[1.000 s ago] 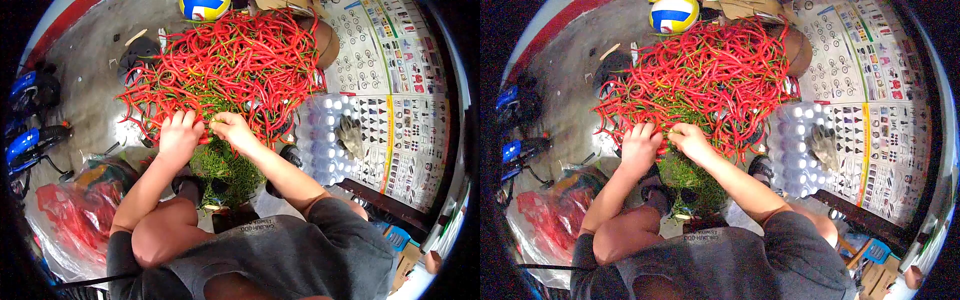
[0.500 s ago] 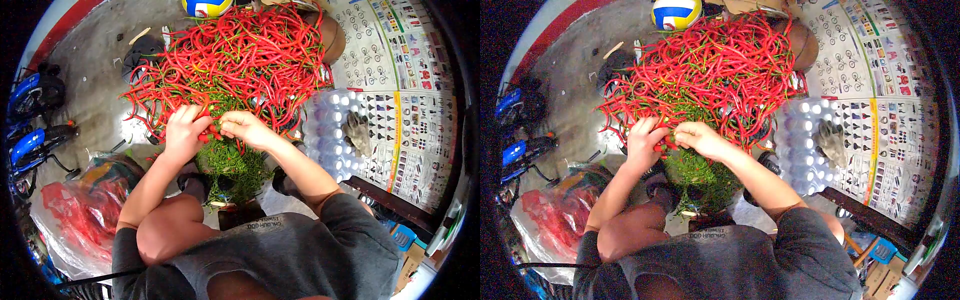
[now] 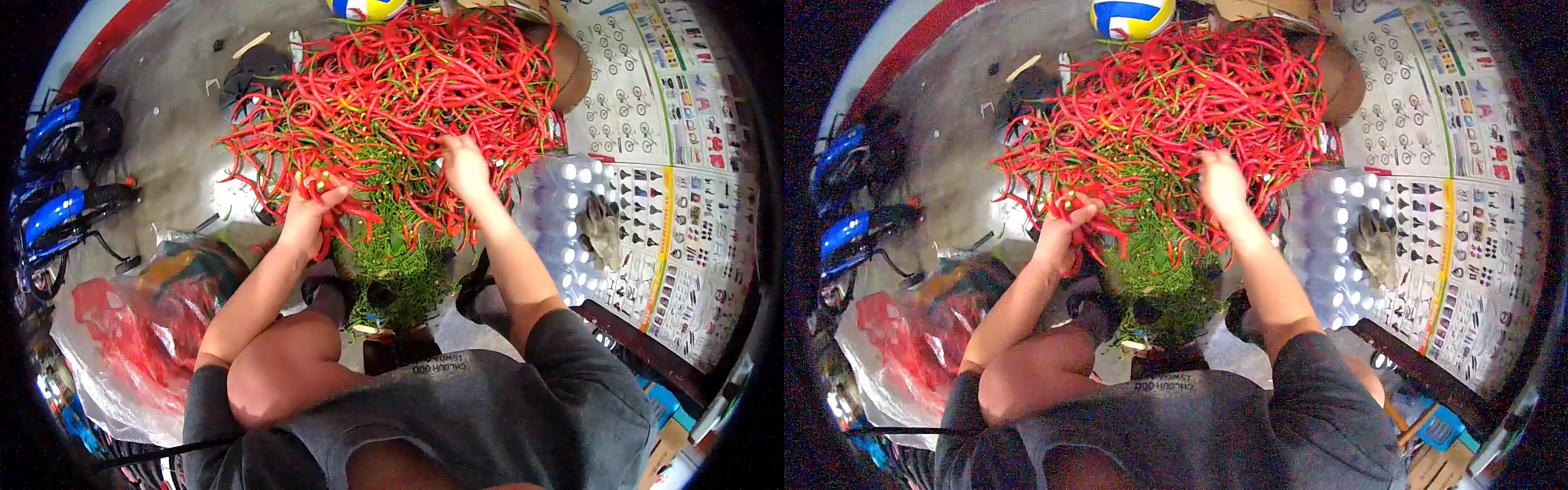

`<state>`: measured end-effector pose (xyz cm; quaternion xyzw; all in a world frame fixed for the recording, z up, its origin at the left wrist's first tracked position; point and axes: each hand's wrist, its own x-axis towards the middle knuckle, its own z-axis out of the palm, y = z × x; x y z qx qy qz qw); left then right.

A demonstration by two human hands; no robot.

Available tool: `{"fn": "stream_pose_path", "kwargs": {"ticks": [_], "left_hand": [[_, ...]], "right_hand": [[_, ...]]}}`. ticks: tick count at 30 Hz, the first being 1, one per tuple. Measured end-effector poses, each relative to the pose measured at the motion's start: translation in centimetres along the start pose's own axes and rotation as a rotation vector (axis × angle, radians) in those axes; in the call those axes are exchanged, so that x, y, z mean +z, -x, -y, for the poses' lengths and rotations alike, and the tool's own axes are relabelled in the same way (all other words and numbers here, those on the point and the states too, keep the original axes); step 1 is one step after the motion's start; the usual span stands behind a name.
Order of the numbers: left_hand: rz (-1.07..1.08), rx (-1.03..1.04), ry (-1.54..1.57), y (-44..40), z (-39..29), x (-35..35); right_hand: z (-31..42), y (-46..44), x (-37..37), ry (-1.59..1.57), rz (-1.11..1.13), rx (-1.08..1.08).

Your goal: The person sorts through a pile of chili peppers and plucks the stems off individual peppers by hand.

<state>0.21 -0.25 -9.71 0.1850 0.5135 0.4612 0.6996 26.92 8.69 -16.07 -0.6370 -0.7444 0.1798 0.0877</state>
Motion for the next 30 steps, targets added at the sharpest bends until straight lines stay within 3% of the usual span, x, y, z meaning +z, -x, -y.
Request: {"fn": "stream_pose_path", "kwargs": {"ticks": [5,9,13,16,18,20,24,26,27,28,30], "left_hand": [[0.133,-0.103,0.174,-0.6,0.3,-1.0],[0.158,-0.122,0.271,-0.6,0.3,-1.2],[0.16,-0.252,0.243,-0.7,0.5,-0.8],[0.182,-0.305,0.242,-0.2,0.2,1.1],[0.18,-0.216,0.301,-0.3,0.7,1.5],[0.181,-0.12,0.319,-0.5,0.9,1.4],[0.17,-0.117,0.31,0.2,-0.7,1.8],[0.108,-0.162,0.202,0.4,-1.0,1.5],[0.126,-0.177,0.146,0.4,-1.5,1.4],[0.127,-0.182,0.148,0.5,-1.5,1.4],[0.07,-0.016,-0.141,0.5,-1.4,1.8]], "right_hand": [[-2.7,-1.4,1.1,0.266,0.089,0.013],[-1.1,-1.6,-1.3,-0.02,-0.417,-0.135],[4.4,1.3,-6.3,-0.284,-0.486,-0.135],[8.0,4.2,-5.7,-1.144,-0.142,0.055],[10.9,6.5,-4.7,-1.67,0.029,0.24],[12.0,8.1,-3.3,-1.631,0.169,0.262],[12.7,9.0,-3.2,-1.288,0.228,0.027],[11.2,7.6,-4.1,-1.087,0.199,-0.119],[10.0,6.8,-3.7,-1.053,0.137,-0.019],[10.4,6.1,-4.8,-0.913,-0.006,-0.085],[11.1,5.1,-5.2,-0.925,0.018,-0.109]]}}
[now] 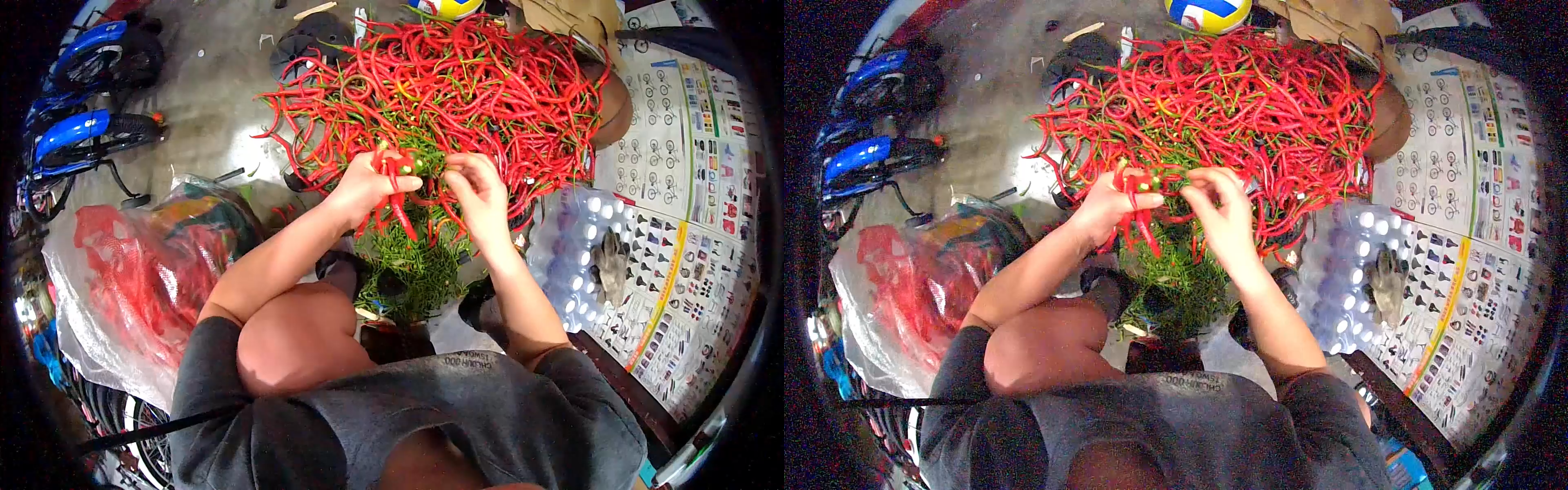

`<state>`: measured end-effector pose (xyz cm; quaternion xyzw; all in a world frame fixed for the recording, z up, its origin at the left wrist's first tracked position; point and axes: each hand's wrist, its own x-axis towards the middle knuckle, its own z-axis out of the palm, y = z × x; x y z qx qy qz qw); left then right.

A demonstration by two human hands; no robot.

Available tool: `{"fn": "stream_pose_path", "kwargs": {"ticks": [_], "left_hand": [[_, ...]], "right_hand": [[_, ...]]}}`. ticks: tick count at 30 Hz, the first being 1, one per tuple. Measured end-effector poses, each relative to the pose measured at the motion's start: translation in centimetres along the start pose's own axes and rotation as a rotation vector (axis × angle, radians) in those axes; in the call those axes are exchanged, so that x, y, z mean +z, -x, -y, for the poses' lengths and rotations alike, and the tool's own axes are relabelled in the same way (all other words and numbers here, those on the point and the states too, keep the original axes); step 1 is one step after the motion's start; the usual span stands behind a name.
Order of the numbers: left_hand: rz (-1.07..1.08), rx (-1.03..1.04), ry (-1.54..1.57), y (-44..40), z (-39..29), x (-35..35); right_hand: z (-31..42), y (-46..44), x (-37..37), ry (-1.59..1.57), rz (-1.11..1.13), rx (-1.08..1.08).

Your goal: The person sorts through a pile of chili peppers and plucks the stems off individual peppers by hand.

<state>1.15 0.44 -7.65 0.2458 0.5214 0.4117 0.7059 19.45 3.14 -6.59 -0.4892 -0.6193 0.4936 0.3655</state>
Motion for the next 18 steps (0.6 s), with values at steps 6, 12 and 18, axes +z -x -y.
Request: {"fn": "stream_pose_path", "kwargs": {"ticks": [6,12,18], "left_hand": [[0.027,0.177,-0.398,0.1,-0.1,-0.6],[0.021,0.74,-1.084,0.7,0.3,-0.2],[0.154,0.981,-1.336,1.6,-0.9,0.7]], "right_hand": [[-0.4,-0.3,1.5,-0.222,0.177,0.145],[-1.5,0.9,0.8,-0.703,0.342,0.56],[-1.3,0.5,-0.5,-0.737,0.383,0.997]]}}
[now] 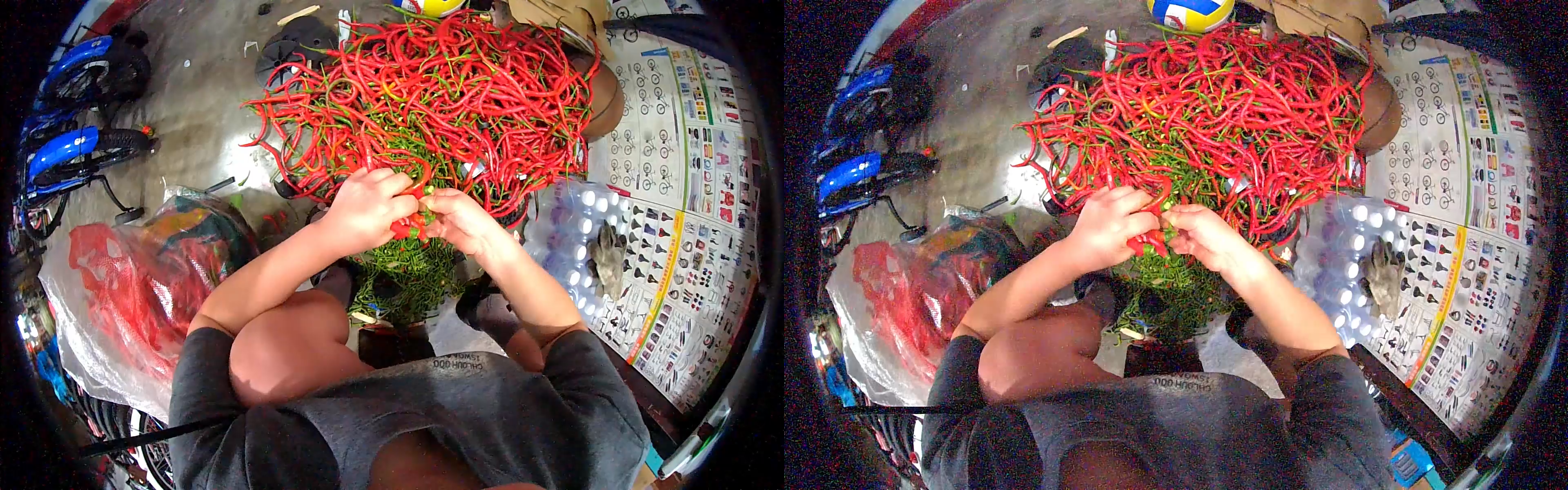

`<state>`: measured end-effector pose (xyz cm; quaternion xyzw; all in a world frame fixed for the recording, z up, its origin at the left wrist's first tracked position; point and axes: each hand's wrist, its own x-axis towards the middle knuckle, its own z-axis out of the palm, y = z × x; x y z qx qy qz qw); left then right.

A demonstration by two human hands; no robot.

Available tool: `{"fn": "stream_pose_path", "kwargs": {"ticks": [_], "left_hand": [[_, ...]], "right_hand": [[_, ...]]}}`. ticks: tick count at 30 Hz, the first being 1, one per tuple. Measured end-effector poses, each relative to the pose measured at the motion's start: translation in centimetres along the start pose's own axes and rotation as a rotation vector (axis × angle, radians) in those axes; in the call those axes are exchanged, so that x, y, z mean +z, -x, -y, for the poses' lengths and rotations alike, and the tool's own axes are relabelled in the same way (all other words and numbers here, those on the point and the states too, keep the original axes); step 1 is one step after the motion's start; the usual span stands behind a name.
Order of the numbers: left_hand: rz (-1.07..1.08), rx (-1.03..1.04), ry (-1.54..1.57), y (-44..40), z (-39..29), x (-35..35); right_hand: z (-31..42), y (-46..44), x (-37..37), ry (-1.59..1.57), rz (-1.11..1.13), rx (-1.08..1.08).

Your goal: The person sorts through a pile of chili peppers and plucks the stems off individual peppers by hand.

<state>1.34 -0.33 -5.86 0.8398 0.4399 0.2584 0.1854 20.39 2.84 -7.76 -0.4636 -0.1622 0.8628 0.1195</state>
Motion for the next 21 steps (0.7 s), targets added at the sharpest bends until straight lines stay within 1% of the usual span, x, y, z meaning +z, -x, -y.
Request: {"fn": "stream_pose_path", "kwargs": {"ticks": [2,3,4,5,6,7,8,9,10,12,14,16,17,19,20,21], "left_hand": [[0.015,-0.124,0.191,0.1,0.5,0.5],[0.03,-0.262,0.291,0.4,1.1,0.9],[0.027,-0.261,0.291,0.5,1.5,1.2],[0.046,-0.394,0.409,0.6,1.9,1.3],[0.066,-0.529,0.528,0.7,2.0,1.5],[0.052,-0.617,0.61,0.6,1.7,1.4],[0.054,-0.618,0.61,0.4,1.5,1.2],[0.113,-0.717,0.673,0.2,1.2,0.7],[0.169,-0.814,0.732,0.0,1.1,0.4],[0.173,-0.811,0.759,0.7,1.5,1.7],[0.177,-0.81,0.791,0.5,1.2,1.5],[0.241,-0.773,0.691,0.0,0.8,0.7],[0.242,-0.771,0.692,0.1,0.8,0.8],[0.221,-0.614,0.643,0.4,1.1,1.1],[0.222,-0.614,0.644,0.5,1.3,1.0],[0.227,-0.511,0.627,0.6,1.5,0.9]], "right_hand": [[0.3,0.0,-0.1,0.024,0.023,-0.028],[0.4,-0.1,-0.1,0.27,-0.042,-0.234],[0.5,-0.3,-0.1,0.519,-0.108,-0.442],[0.6,-0.3,0.0,0.521,-0.108,-0.443],[0.8,-0.1,0.1,0.828,-0.153,-0.686],[0.8,0.0,0.2,1.136,-0.198,-0.928],[0.7,0.2,0.3,1.441,-0.243,-1.168],[0.1,0.5,0.7,1.446,-0.257,-1.06],[-0.2,0.6,0.6,1.444,-0.259,-1.061],[-0.4,0.6,0.2,1.466,-0.298,-1.161],[0.1,1.1,0.7,1.492,-0.318,-1.186],[0.4,1.4,0.9,1.605,-0.306,-1.177],[0.5,1.4,0.8,1.605,-0.308,-1.177],[0.7,1.4,0.7,1.618,-0.208,-1.142],[0.6,1.4,0.6,1.618,-0.208,-1.141],[0.4,1.4,0.6,1.434,-0.138,-1.062]]}}
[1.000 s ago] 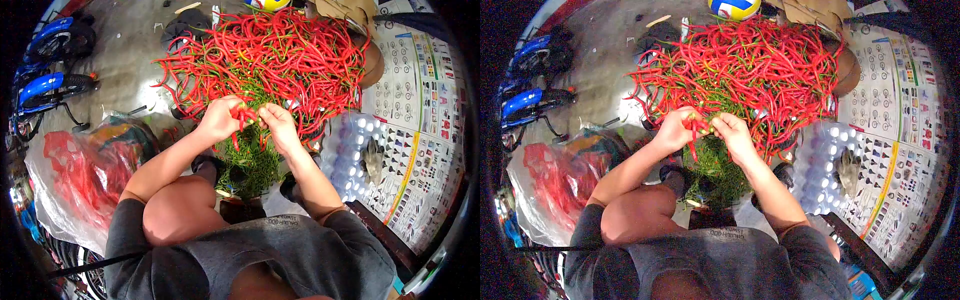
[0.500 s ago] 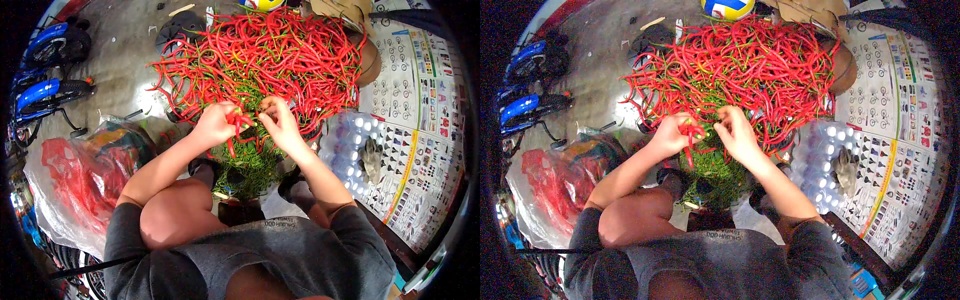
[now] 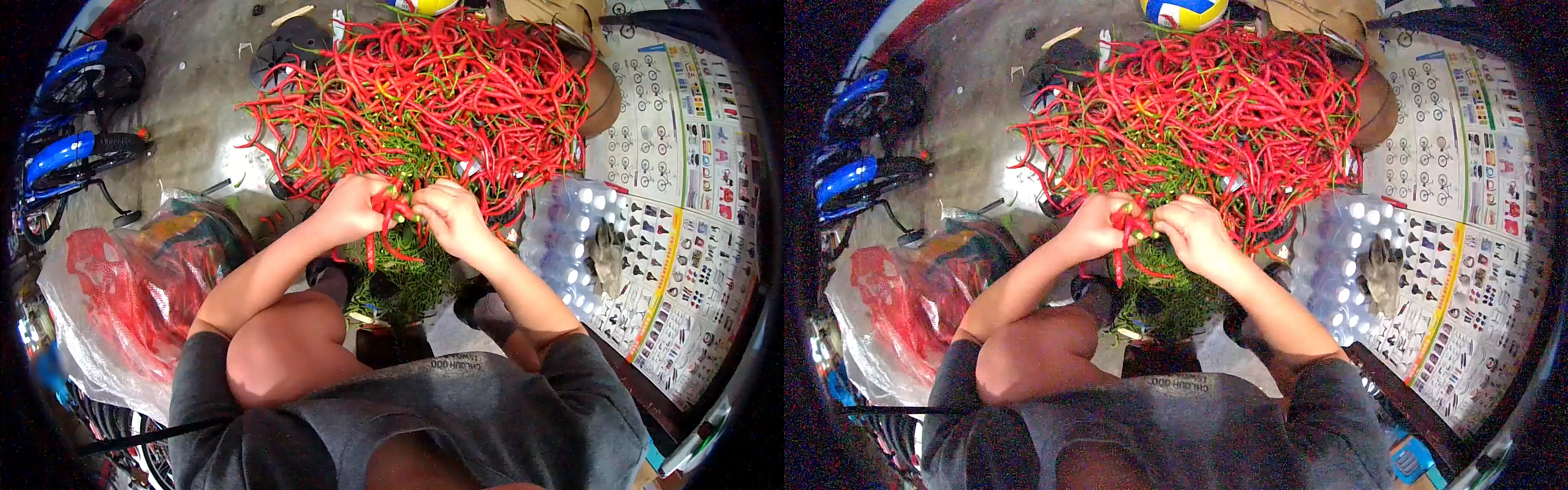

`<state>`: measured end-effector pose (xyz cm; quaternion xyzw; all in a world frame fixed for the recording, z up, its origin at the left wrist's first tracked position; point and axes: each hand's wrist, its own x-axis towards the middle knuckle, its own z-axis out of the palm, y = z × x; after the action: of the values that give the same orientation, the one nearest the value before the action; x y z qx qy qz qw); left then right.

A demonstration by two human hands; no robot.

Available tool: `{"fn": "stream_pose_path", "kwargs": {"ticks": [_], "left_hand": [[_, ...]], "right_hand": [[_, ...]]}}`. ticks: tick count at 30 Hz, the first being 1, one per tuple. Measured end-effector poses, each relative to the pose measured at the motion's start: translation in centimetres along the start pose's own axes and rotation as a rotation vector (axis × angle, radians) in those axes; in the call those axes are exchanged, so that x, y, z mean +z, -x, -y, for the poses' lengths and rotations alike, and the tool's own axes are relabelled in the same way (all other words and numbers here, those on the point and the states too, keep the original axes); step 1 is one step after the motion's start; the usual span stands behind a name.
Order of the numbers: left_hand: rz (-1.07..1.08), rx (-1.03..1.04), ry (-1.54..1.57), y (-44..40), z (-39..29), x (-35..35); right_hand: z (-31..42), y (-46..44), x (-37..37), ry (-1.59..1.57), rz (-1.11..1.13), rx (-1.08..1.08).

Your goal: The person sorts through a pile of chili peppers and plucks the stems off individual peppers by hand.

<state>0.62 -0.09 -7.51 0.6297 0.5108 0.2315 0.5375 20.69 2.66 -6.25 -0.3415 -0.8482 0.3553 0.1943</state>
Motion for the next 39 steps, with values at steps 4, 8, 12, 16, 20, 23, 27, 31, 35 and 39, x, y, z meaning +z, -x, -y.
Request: {"fn": "stream_pose_path", "kwargs": {"ticks": [4,8,12,16,20,23,27,31,35,39], "left_hand": [[0.078,0.23,0.003,0.2,-0.1,-0.5],[-0.114,0.474,-0.098,-0.1,0.2,-0.1],[-0.187,0.19,0.301,-0.4,1.2,-0.2],[-0.163,-0.138,0.648,0.1,1.3,-0.4],[-0.116,-0.184,0.831,0.1,1.7,-0.5],[-0.105,-0.165,0.9,0.1,1.6,-0.6],[-0.148,-0.207,1.016,0.5,0.8,-0.4],[-0.022,-0.289,1.077,0.6,1.5,-0.7],[0.079,-0.309,1.068,0.3,2.5,0.5],[0.113,-0.274,1.257,0.4,1.3,1.0]], "right_hand": [[0.3,0.5,-0.1,-0.751,0.124,0.414],[1.3,1.1,0.6,-1.417,0.163,0.663],[-4.6,-0.2,0.7,-0.76,0.138,0.513],[-14.3,-3.4,1.9,0.421,0.049,0.387],[-15.8,-5.3,4.0,0.765,0.179,0.303],[-15.7,-5.6,4.4,0.913,0.266,0.251],[-15.7,-4.8,3.2,0.728,0.428,0.34],[-10.3,-3.7,-1.1,0.456,-0.027,0.308],[-3.4,-1.7,-2.9,0.005,-0.36,0.274],[0.6,-0.2,-0.6,-0.147,-0.32,0.066]]}}
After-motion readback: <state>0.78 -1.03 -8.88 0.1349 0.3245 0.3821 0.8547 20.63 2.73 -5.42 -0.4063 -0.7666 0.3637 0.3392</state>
